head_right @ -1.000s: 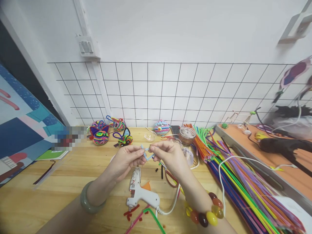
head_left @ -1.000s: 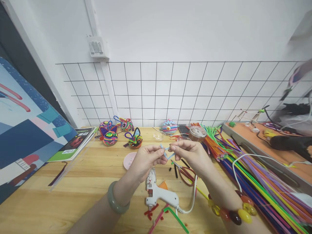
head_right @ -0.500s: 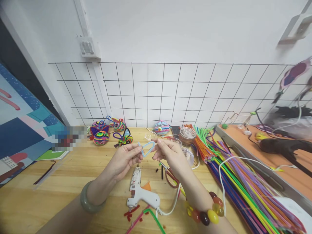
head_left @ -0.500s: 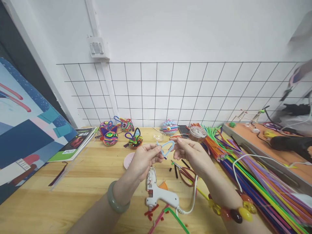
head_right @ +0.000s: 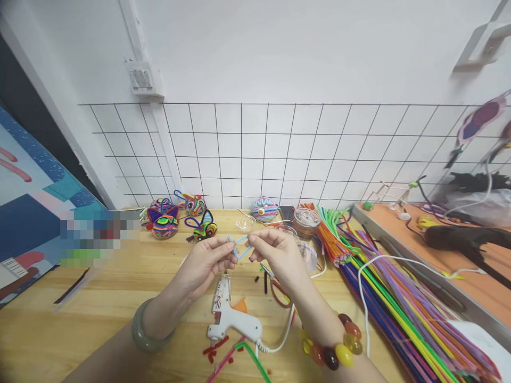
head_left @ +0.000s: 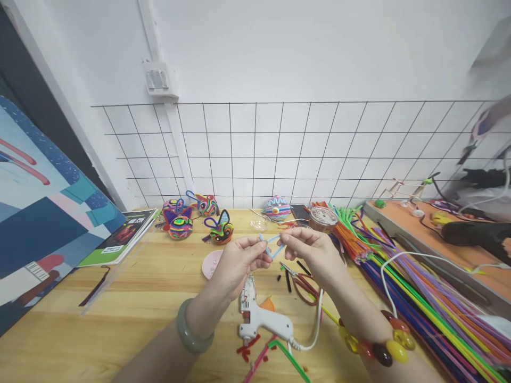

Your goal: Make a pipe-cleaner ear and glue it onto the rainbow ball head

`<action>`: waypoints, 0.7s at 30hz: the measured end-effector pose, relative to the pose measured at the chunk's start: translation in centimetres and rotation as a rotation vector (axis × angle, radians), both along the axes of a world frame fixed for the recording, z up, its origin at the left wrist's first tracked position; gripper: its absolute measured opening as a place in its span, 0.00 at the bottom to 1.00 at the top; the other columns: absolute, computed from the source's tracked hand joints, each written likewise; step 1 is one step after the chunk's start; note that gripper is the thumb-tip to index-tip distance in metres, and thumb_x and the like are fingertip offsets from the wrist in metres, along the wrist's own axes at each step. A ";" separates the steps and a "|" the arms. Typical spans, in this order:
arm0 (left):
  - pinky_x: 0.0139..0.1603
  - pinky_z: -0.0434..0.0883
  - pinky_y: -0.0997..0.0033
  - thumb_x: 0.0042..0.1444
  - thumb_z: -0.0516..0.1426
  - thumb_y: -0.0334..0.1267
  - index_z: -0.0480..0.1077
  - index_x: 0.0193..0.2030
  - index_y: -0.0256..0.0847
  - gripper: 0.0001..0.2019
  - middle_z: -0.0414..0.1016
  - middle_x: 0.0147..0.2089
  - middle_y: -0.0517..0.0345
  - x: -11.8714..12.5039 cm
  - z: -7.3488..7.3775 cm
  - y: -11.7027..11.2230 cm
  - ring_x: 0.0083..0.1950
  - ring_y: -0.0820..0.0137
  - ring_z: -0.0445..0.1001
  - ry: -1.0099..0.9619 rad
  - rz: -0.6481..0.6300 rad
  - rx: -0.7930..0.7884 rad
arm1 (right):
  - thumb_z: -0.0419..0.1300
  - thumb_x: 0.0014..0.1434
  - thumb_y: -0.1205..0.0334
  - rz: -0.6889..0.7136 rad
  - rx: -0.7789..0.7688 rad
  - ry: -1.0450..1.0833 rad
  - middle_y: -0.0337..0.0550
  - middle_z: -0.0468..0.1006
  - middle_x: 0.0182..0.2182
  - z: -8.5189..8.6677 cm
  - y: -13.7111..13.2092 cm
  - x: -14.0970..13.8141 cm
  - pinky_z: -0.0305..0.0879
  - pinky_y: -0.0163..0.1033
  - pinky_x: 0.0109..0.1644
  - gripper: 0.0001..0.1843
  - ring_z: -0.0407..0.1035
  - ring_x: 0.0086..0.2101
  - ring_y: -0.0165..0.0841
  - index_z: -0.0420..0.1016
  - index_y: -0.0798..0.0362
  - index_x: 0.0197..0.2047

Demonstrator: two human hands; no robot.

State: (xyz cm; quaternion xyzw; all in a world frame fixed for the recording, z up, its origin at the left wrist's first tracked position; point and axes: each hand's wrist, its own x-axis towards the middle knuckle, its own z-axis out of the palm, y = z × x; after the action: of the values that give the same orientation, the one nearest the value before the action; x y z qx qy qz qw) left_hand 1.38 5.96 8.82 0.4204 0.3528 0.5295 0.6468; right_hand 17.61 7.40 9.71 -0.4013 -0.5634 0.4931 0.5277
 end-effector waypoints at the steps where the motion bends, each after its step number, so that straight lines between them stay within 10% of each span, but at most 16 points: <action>1: 0.30 0.67 0.77 0.46 0.63 0.38 0.71 0.28 0.33 0.09 0.73 0.23 0.57 0.0 0.0 0.0 0.25 0.77 0.70 -0.002 -0.003 -0.002 | 0.65 0.48 0.55 -0.007 0.009 -0.002 0.37 0.73 0.16 0.0 0.0 0.0 0.62 0.33 0.26 0.11 0.66 0.19 0.27 0.76 0.55 0.27; 21: 0.29 0.68 0.77 0.48 0.62 0.37 0.71 0.28 0.33 0.08 0.73 0.22 0.58 0.4 0.0 -0.1 0.24 0.76 0.70 0.009 0.079 0.044 | 0.66 0.47 0.56 -0.058 0.005 0.014 0.36 0.72 0.16 -0.4 0.0 -0.3 0.62 0.34 0.26 0.10 0.65 0.19 0.27 0.78 0.55 0.28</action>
State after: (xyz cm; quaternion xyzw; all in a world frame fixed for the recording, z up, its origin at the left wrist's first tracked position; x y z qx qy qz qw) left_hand 1.78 5.90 8.81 0.4226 0.3602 0.5606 0.6143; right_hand 17.35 7.41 9.36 -0.4127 -0.5489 0.4791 0.5467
